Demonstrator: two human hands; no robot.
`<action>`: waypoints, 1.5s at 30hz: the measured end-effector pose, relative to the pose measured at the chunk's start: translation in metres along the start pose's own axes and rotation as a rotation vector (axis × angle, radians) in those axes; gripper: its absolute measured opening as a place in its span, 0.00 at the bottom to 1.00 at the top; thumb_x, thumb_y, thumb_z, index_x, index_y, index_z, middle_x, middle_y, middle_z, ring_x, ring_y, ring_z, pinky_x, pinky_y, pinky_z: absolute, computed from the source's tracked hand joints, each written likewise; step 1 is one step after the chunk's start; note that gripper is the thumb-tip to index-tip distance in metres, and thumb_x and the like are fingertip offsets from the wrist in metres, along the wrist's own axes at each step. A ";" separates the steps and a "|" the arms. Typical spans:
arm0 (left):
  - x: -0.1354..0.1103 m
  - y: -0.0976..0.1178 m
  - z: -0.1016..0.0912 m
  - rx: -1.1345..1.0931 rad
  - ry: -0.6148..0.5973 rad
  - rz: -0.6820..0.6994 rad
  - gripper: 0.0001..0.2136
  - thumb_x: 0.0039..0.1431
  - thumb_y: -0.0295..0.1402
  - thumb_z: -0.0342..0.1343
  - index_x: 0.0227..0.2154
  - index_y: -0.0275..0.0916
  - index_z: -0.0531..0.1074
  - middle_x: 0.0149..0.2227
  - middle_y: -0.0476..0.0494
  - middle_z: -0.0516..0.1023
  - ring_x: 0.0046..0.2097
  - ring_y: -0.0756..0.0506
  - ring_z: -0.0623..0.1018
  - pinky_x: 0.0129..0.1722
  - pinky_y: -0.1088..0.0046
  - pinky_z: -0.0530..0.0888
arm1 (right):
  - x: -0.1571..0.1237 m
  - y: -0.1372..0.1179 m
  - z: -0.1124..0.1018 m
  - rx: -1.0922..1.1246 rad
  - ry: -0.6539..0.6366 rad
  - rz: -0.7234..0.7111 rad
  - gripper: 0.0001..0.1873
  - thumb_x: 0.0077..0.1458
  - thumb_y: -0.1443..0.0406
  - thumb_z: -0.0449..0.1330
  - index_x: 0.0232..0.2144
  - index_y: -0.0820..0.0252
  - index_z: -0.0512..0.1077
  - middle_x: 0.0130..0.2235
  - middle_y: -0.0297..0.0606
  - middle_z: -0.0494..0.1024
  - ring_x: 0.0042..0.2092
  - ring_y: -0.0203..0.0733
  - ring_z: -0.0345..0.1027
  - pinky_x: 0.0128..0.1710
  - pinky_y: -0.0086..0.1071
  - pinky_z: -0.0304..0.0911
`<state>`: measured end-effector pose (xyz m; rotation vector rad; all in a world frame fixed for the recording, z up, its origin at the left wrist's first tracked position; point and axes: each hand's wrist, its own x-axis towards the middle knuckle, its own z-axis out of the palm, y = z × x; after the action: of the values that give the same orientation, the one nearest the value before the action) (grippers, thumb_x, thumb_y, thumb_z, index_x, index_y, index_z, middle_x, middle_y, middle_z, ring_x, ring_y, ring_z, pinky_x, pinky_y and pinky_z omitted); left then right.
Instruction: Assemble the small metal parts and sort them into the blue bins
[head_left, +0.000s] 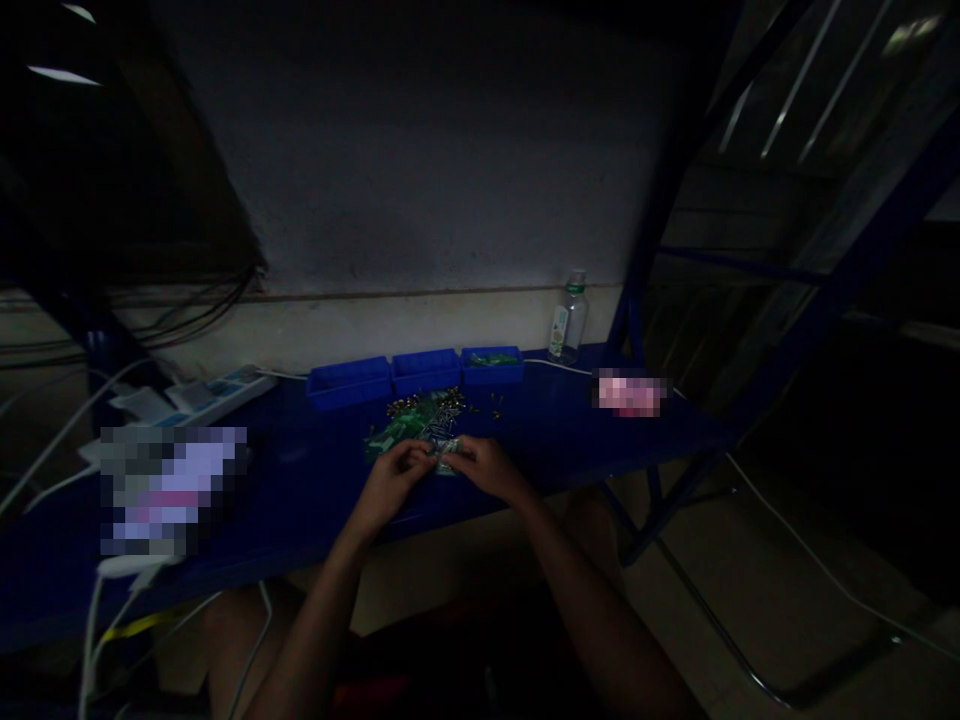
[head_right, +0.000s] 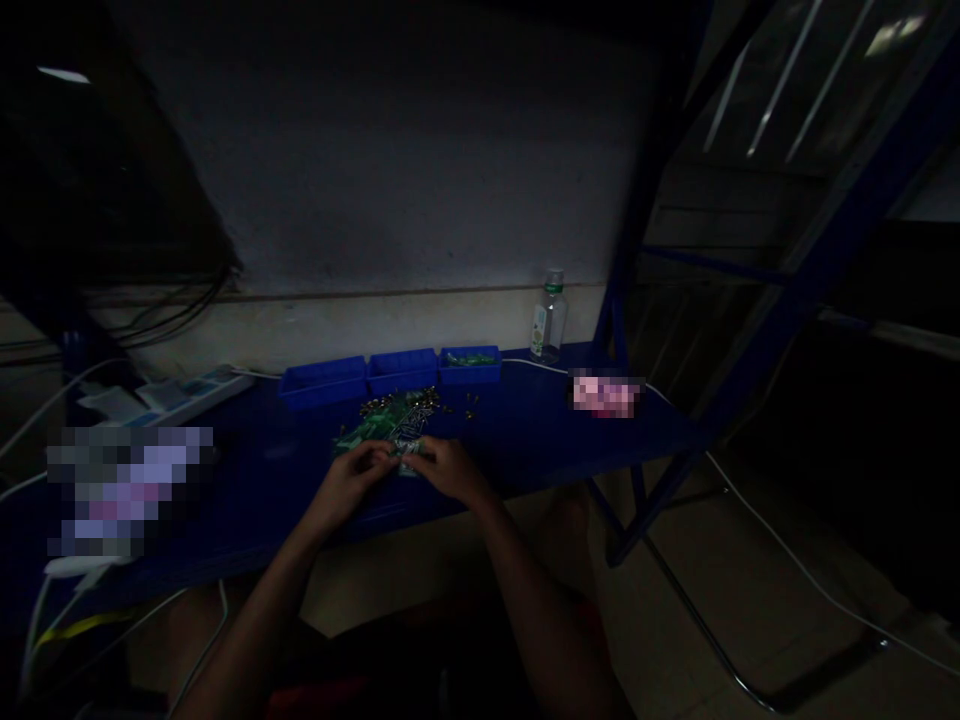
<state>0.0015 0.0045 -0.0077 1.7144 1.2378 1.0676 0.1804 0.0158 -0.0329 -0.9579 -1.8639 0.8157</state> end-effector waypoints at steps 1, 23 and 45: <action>0.000 0.001 0.000 0.002 0.000 0.003 0.13 0.48 0.40 0.57 0.33 0.35 0.70 0.24 0.51 0.69 0.27 0.51 0.69 0.27 0.77 0.65 | 0.000 0.000 0.000 -0.013 0.007 0.004 0.15 0.53 0.55 0.53 0.28 0.63 0.67 0.23 0.28 0.67 0.25 0.30 0.58 0.24 0.23 0.49; -0.002 0.006 -0.005 -0.066 0.038 -0.025 0.17 0.52 0.40 0.51 0.39 0.34 0.73 0.33 0.42 0.78 0.34 0.45 0.75 0.33 0.72 0.70 | 0.007 0.001 -0.003 0.334 0.050 0.094 0.25 0.57 0.52 0.45 0.40 0.65 0.71 0.34 0.42 0.76 0.31 0.35 0.68 0.29 0.27 0.61; 0.003 -0.010 -0.003 -0.150 0.086 -0.047 0.24 0.44 0.38 0.58 0.45 0.33 0.67 0.31 0.45 0.76 0.30 0.49 0.74 0.30 0.76 0.68 | 0.005 0.002 0.000 0.146 0.089 0.080 0.09 0.50 0.63 0.56 0.36 0.60 0.66 0.26 0.31 0.73 0.28 0.34 0.68 0.31 0.27 0.61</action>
<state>-0.0042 0.0105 -0.0146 1.5334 1.2135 1.1858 0.1797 0.0213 -0.0327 -0.9660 -1.6748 0.9282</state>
